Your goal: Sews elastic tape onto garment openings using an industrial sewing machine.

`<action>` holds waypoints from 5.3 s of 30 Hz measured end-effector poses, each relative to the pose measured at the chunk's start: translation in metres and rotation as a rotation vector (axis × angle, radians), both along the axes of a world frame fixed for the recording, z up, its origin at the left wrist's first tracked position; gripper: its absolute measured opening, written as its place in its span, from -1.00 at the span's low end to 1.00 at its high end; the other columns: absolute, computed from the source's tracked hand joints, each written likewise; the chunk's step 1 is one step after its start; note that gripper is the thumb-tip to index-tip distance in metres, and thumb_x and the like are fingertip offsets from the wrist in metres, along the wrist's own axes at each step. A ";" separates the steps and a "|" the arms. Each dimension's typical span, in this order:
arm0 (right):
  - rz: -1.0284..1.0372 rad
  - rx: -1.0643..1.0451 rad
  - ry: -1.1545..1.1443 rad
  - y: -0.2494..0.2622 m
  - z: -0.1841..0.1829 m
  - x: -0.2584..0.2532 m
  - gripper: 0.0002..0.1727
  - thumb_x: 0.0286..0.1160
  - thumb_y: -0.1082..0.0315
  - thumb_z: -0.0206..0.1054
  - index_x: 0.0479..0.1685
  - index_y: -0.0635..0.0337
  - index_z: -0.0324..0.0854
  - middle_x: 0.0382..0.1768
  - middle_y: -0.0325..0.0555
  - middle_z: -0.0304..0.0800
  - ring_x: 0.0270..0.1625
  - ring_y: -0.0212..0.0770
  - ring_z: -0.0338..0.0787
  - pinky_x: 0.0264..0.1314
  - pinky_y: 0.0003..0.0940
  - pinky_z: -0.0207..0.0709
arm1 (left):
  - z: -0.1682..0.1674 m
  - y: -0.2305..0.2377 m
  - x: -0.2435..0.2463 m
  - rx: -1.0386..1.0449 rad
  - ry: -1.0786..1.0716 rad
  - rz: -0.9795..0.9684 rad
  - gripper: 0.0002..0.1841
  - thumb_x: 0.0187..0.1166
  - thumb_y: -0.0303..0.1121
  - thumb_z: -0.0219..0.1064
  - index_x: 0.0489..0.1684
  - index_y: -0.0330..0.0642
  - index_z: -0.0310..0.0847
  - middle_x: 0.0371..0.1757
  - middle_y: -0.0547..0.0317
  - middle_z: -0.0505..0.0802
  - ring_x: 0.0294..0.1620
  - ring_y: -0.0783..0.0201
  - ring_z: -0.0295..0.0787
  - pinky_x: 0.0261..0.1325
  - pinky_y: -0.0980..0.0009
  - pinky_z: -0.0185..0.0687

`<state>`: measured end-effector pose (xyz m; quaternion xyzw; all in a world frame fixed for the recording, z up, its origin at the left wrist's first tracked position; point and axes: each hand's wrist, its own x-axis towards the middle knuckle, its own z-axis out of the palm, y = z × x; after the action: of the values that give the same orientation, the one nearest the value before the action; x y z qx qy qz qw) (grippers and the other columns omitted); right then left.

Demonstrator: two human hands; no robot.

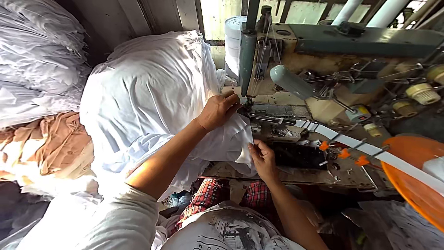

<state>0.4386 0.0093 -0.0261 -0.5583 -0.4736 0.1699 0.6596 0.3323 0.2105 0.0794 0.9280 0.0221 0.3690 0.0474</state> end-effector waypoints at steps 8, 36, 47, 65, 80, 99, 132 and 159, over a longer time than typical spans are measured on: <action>0.100 0.003 0.199 -0.003 0.000 0.001 -0.87 0.61 0.51 0.25 -0.15 0.39 0.70 -0.35 -0.32 0.81 -0.27 -0.61 0.76 -0.08 -0.64 0.68 | -0.032 -0.096 -0.017 0.191 0.196 0.253 -0.65 0.69 -0.28 0.20 0.15 -0.35 0.78 0.33 -0.15 0.81 0.40 -0.07 0.73 0.36 -0.01 0.59; -0.033 0.159 -0.062 -0.020 0.015 -0.008 -0.82 0.58 0.53 0.26 -0.12 0.52 0.72 -0.23 -0.17 0.83 -0.20 -0.65 0.74 -0.04 -0.74 0.64 | -0.031 -0.066 -0.003 -0.065 0.151 0.177 -0.67 0.60 -0.53 0.07 0.12 -0.49 0.73 0.33 -0.30 0.80 0.50 -0.15 0.68 0.69 0.08 0.38; -0.051 0.095 0.084 -0.004 0.003 -0.010 -0.70 0.54 0.57 0.27 0.18 0.58 0.48 -0.24 -0.17 0.83 -0.21 -0.57 0.80 -0.05 -0.63 0.70 | 0.005 -0.005 0.013 -0.223 0.316 0.077 -0.80 0.59 -0.63 0.16 0.02 -0.55 0.64 -0.05 -0.38 0.81 0.06 -0.27 0.82 0.23 -0.12 0.64; -0.078 -0.065 -0.224 -0.035 -0.013 -0.008 -0.72 0.58 0.53 0.17 0.11 0.57 0.63 -0.04 0.14 0.86 0.01 -0.24 0.89 0.13 -0.41 0.76 | -0.007 0.063 -0.015 -0.900 0.089 0.359 -0.54 0.73 -0.13 0.30 0.24 -0.44 0.58 0.08 -0.21 0.81 0.04 0.08 0.76 0.23 0.06 0.61; -0.313 -0.361 -1.018 -0.044 -0.024 -0.017 -0.77 0.36 0.62 0.40 -0.04 0.37 0.84 -0.05 0.18 0.86 0.04 0.20 0.86 0.07 0.02 0.75 | 0.036 0.040 -0.033 -0.585 0.098 0.278 -0.68 0.68 -0.41 0.29 0.25 -0.47 0.59 0.14 -0.29 0.82 0.11 -0.10 0.84 0.24 -0.04 0.71; -0.016 0.145 -0.292 0.019 0.114 -0.012 -0.79 0.72 0.40 0.16 0.03 0.43 0.55 -0.38 -0.21 0.73 -0.50 -0.56 0.62 -0.42 -0.64 0.56 | 0.040 0.022 -0.045 -0.427 0.360 -0.008 -0.69 0.70 -0.34 0.23 -0.46 -0.36 0.67 -0.55 0.11 0.68 -0.46 0.29 0.61 -0.28 0.27 0.50; -0.320 0.117 -0.656 0.011 0.043 -0.021 -0.76 0.61 0.37 0.31 -0.10 0.44 0.73 -0.26 0.10 0.77 -0.29 -0.19 0.77 -0.21 -0.38 0.70 | -0.015 -0.005 -0.138 -0.812 -0.467 0.292 -0.65 0.78 -0.31 0.04 0.26 -0.40 0.55 0.24 0.06 0.79 0.21 0.38 0.73 0.30 0.31 0.65; 0.399 -0.003 -0.394 -0.052 0.034 -0.016 -0.70 0.50 0.30 0.46 -0.29 0.48 0.75 -0.03 0.15 0.77 -0.24 -0.52 0.71 -0.28 -0.74 0.58 | 0.045 -0.060 -0.117 -0.101 0.300 -0.032 -0.68 0.47 -0.41 0.37 0.15 -0.30 0.78 0.31 -0.09 0.81 0.39 -0.06 0.72 0.43 -0.04 0.58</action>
<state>0.4227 -0.0432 0.0080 -0.4774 -0.6931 0.1852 0.5074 0.2156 0.1509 0.1242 0.9693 0.0328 0.2240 0.0961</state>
